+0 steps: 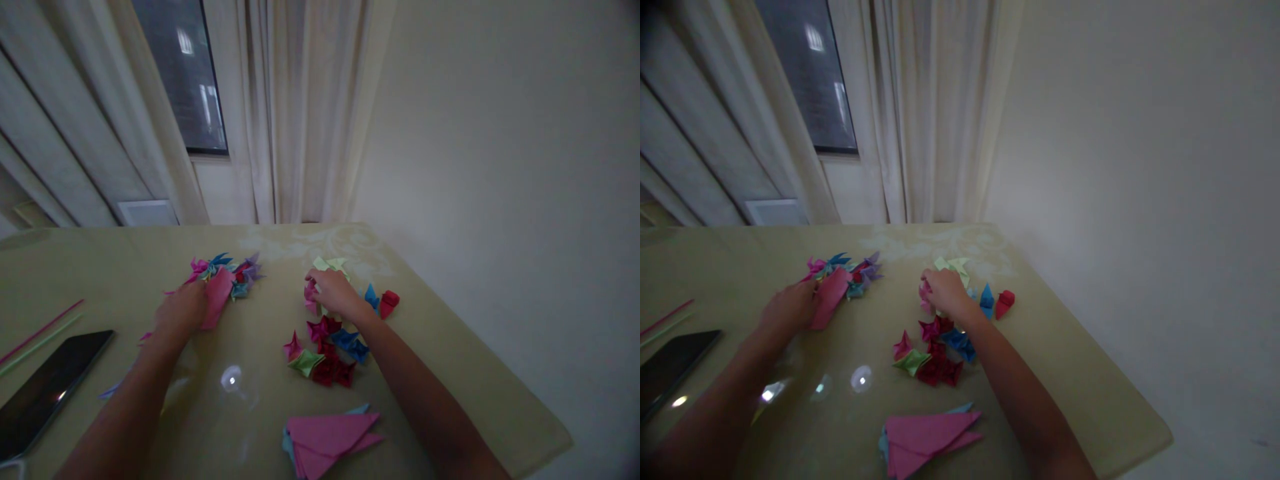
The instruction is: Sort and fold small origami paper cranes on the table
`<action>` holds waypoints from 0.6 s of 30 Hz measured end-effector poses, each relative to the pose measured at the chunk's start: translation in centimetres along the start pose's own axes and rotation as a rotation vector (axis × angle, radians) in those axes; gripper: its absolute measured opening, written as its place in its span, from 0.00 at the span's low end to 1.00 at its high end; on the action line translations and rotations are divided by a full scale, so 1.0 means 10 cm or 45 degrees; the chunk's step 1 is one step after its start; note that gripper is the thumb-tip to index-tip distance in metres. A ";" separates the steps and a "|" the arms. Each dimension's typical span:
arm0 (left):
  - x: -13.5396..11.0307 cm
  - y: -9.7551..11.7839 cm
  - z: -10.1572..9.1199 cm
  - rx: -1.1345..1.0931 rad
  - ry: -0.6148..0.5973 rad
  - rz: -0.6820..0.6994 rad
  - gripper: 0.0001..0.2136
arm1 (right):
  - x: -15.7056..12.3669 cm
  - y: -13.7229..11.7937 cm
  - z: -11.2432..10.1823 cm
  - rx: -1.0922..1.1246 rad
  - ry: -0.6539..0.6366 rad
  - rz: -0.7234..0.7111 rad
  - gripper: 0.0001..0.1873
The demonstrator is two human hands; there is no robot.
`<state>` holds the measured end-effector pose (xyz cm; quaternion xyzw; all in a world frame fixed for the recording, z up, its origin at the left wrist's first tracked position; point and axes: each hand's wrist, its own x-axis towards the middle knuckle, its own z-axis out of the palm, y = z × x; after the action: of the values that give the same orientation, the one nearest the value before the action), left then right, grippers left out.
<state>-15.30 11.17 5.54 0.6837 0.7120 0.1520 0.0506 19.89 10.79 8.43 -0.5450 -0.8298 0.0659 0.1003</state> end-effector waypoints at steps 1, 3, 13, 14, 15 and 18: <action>-0.01 0.04 -0.05 0.079 0.004 -0.050 0.15 | -0.01 0.00 -0.03 -0.005 0.003 -0.010 0.22; -0.02 0.15 -0.19 0.173 0.039 -0.086 0.15 | -0.04 -0.01 -0.10 0.006 0.072 -0.016 0.27; -0.43 1.24 -0.57 -0.764 0.106 0.427 0.15 | -0.20 -0.50 -0.43 0.918 0.180 -0.161 0.15; -0.49 1.32 -0.55 -0.786 0.123 0.479 0.16 | -0.21 -0.54 -0.44 0.976 0.189 -0.194 0.13; -0.54 1.39 -0.53 -0.813 0.128 0.526 0.17 | -0.23 -0.56 -0.45 1.009 0.221 -0.223 0.11; -0.64 1.47 -0.49 -0.983 0.015 0.622 0.23 | -0.25 -0.60 -0.47 0.967 0.357 -0.248 0.06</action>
<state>-2.25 4.45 13.50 0.7618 0.4213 0.4177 0.2602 16.66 6.12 14.09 -0.3920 -0.7725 0.2826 0.4120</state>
